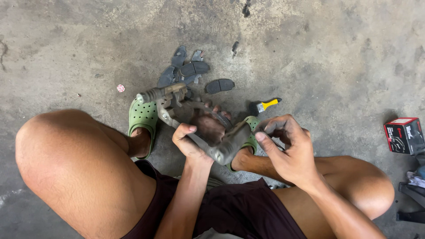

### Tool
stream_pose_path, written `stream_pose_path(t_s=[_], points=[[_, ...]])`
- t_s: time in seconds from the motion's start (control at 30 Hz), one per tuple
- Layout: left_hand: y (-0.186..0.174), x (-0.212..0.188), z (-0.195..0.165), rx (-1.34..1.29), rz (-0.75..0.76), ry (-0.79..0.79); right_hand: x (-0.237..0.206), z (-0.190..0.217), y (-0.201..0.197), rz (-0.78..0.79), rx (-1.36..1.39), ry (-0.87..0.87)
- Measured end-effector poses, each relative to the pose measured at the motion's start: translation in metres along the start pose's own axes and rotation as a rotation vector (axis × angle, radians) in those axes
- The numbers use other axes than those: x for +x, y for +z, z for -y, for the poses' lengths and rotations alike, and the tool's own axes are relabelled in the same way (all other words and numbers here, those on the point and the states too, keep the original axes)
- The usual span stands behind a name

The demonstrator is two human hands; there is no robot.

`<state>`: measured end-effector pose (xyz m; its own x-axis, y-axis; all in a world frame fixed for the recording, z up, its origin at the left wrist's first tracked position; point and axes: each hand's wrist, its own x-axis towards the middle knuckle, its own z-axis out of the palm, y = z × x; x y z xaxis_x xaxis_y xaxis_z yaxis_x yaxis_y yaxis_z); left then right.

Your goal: The person sits on the workshop floor and fits brake pads into a brake caliper bracket by hand, pressing and aligning each pad. They handle several pads one at a time, then use a sanding block to smooth a metal surface of the bracket and reseat the pads.

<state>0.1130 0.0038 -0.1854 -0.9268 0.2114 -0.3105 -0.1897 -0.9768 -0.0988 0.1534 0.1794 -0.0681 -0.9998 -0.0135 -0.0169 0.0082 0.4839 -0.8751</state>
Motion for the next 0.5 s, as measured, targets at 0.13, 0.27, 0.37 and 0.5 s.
stream_pose_path(t_s=[0.13, 0.27, 0.37, 0.5], points=[[-0.025, 0.004, 0.003, 0.027, -0.232, -0.028, 0.004, -0.006, 0.001, -0.026, -0.077, -0.042], [-0.051, 0.005, 0.01, -0.149, -0.179, -0.127, 0.008, -0.014, 0.003, -0.042, -0.197, -0.034], [-0.063, 0.008, 0.018, -0.178, -0.225, -0.203, 0.013, -0.019, 0.01, -0.038, -0.148, 0.203], [-0.077, 0.016, 0.023, -0.098, -0.208, -0.285, 0.02, -0.026, 0.023, 0.02, -0.151, 0.141]])
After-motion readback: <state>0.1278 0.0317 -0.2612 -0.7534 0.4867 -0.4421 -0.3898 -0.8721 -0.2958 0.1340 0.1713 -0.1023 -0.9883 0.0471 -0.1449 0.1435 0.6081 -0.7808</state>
